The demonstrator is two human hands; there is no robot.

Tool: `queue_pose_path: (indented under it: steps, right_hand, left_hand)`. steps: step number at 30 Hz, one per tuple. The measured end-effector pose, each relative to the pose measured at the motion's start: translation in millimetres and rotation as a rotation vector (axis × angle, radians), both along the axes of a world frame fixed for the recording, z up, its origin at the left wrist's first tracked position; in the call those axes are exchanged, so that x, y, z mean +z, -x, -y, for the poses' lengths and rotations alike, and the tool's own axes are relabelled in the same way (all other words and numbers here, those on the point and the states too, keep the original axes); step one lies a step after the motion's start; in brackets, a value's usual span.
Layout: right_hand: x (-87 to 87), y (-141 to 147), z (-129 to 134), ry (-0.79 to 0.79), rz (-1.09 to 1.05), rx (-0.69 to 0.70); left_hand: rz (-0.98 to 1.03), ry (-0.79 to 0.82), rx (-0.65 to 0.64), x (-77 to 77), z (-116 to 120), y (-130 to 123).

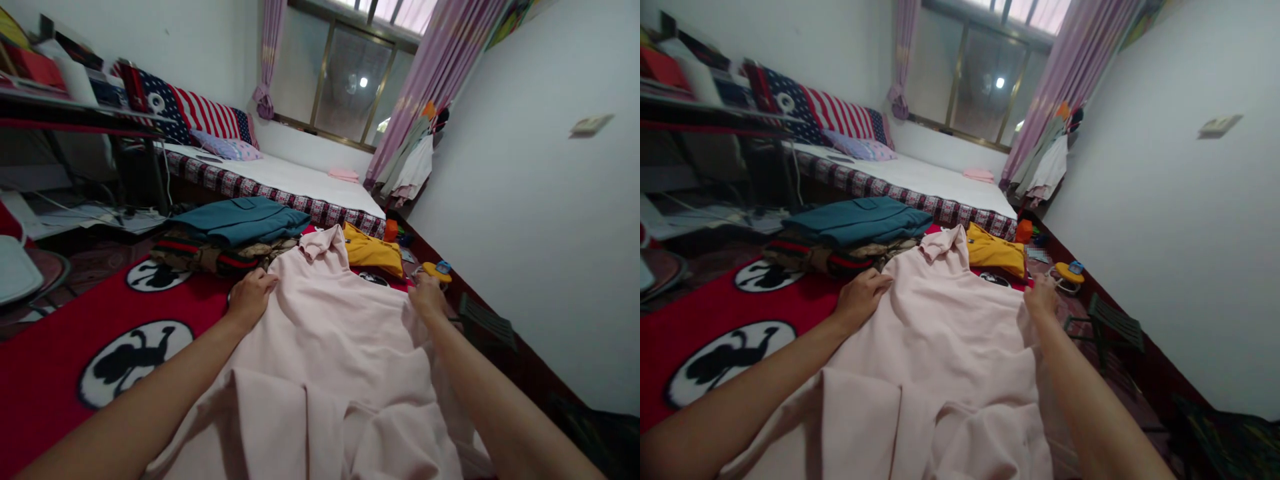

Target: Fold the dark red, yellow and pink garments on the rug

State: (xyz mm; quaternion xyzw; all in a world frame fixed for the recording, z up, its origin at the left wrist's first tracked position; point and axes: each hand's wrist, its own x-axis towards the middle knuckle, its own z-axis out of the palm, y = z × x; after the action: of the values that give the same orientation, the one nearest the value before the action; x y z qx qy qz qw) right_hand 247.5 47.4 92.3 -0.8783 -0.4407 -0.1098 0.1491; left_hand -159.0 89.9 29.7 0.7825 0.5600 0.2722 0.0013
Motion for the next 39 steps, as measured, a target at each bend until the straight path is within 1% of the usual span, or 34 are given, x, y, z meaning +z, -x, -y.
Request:
queue_pose_path:
  steps: [3,5,7,9,12,15,17,20,21,22,23,26,27,28,29,31,33,34,36,38,39]
  right_hand:
    - [-10.3,36,-25,0.145,-0.094,0.179]
    - [-18.8,56,-39,0.233,-0.161,0.211]
    - [-26.7,68,-48,0.253,-0.170,0.226]
    - [-31.1,74,-52,0.245,-0.150,0.243]
    - [-27.7,73,-53,0.189,-0.099,0.229]
    - [-17.6,70,-56,0.107,-0.057,0.144]
    - [-11.7,74,-61,0.091,-0.059,0.092]
    - [-6.8,96,-74,0.074,-0.055,0.070]
    - [-6.1,108,-79,0.056,-0.044,0.096]
    - [-6.1,121,-84,0.035,-0.035,0.166]
    - [-6.7,136,-89,0.020,-0.038,0.273]
    - [-14.0,179,-100,0.054,-0.120,0.678]
    - [-18.1,191,-102,0.084,-0.152,0.778]
    - [-22.7,201,-104,0.113,-0.173,0.834]
    - [-27.6,210,-105,0.130,-0.180,0.856]
    - [-36.4,222,-105,0.124,-0.173,0.841]
    - [-42.2,229,-104,0.087,-0.165,0.784]
    - [-43.5,232,-102,0.064,-0.164,0.756]
    - [-42.1,234,-100,0.011,-0.160,0.700]
    - [-35.2,234,-100,-0.101,-0.165,0.659]
    - [-29.8,234,-102,-0.183,-0.176,0.652]
  left_hand:
    - [-0.022,-0.025,0.012,-1.4,-1,0]
    - [-0.029,-0.029,0.016,-1.6,-1,0]
    - [-0.037,-0.023,0.016,-1.3,-1,1]
    - [-0.047,-0.007,0.018,-0.8,0,1]
    - [-0.041,0.013,0.013,-0.3,0,1]
    - [-0.037,0.009,-0.012,-0.9,0,1]
    - [-0.042,-0.007,-0.029,-1.9,-1,0]
    - [-0.026,-0.030,-0.035,-4.4,-4,0]
    - [-0.013,-0.034,-0.037,-5.4,-4,0]
    - [0.001,-0.038,-0.041,-6.4,-5,0]
    - [0.018,-0.041,-0.045,-7.3,-5,0]
    - [0.093,-0.051,-0.078,-8.4,-5,1]
    - [0.126,-0.051,-0.105,-8.3,-5,1]
    - [0.161,-0.050,-0.141,-8.1,-4,1]
    - [0.196,-0.048,-0.186,-7.8,-4,2]
    - [0.260,-0.038,-0.269,-7.3,-3,3]
    - [0.318,-0.034,-0.293,-6.6,-4,4]
    - [0.341,-0.034,-0.266,-5.8,-4,5]
    - [0.352,-0.012,-0.153,-2.6,-5,8]
    - [0.334,0.044,-0.037,3.6,-7,10]
    - [0.335,0.075,-0.002,7.9,-8,11]
